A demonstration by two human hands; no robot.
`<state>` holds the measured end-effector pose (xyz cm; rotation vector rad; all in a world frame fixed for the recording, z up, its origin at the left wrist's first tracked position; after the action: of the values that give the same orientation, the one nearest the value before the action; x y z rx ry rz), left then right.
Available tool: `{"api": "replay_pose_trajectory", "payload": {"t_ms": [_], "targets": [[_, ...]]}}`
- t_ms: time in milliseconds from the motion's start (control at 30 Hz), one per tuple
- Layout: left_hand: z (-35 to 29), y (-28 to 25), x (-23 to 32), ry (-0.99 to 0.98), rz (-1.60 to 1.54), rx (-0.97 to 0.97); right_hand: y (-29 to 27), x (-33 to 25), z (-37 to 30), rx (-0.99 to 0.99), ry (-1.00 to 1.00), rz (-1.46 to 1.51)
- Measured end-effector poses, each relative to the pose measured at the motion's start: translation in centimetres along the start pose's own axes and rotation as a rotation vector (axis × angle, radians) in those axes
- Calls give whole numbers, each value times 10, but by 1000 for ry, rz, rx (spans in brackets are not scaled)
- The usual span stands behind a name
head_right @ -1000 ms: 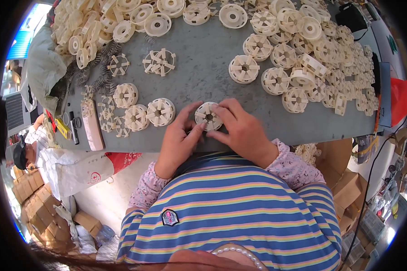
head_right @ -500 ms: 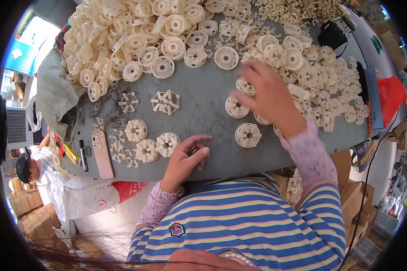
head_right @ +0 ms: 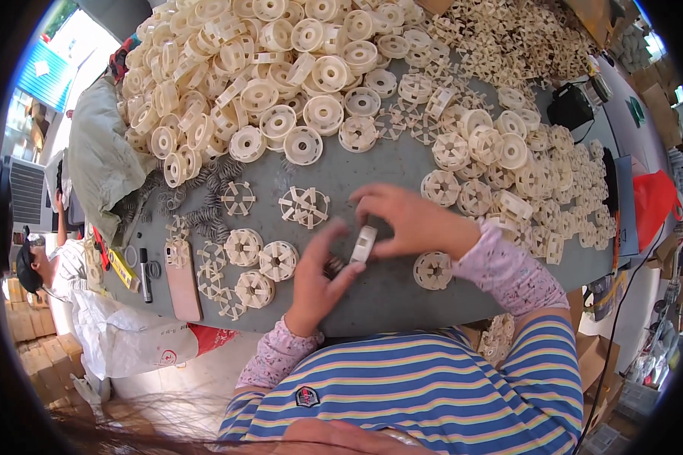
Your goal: The person assembles small plastic wheel-like components with metal springs and hexagonal frames by hand.
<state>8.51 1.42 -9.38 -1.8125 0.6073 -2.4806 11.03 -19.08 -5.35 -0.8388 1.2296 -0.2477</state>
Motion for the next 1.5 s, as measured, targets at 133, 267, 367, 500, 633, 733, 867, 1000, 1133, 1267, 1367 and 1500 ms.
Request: {"api": "replay_pose_trajectory", "payload": {"t_ms": [133, 267, 367, 500, 633, 733, 867, 1000, 1133, 1267, 1367, 1500], "targets": [[-9, 26, 13, 176, 260, -142, -46, 38, 48, 87, -59, -175], [-7, 30, 18, 286, 338, -83, -50, 52, 70, 359, -83, -495], [-4, 21, 15, 101, 297, -2, -34, 45, 71, 295, -39, -471], [-1, 12, 27, 77, 351, 74, 7, 24, 44, 72, 62, -93], [1, 18, 45, 258, 466, 72, 13, 16, 25, -28, 137, 128], [5, 26, 46, 233, 470, 32, 1, 23, 21, -8, 244, 250], [0, 36, 34, 308, 458, -58, -15, 22, 31, -77, 245, 126], [-15, 32, 29, 155, 210, -134, -30, 30, 50, 86, 160, -132], [-35, 10, -4, -872, -700, -113, -1, 22, 40, 212, -141, -184], [-54, -14, 5, -837, -523, -33, 1, 19, 33, 18, 50, -335], [-60, -31, 15, -616, -324, 78, -7, -11, 13, 72, 42, -409], [-56, -27, 31, -643, -571, 68, 24, -69, -21, 84, -29, -34]]}}
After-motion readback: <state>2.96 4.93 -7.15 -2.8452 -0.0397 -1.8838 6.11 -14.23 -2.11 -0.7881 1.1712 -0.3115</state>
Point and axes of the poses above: each hand's wrist, its own z-axis towards the middle knuckle, its own y-axis out of the palm, x = y × z, the point moved 5 cm from there along z, towards the middle knuckle, and after that the axes turned 9 degrees about x, right-handed, at the moved point
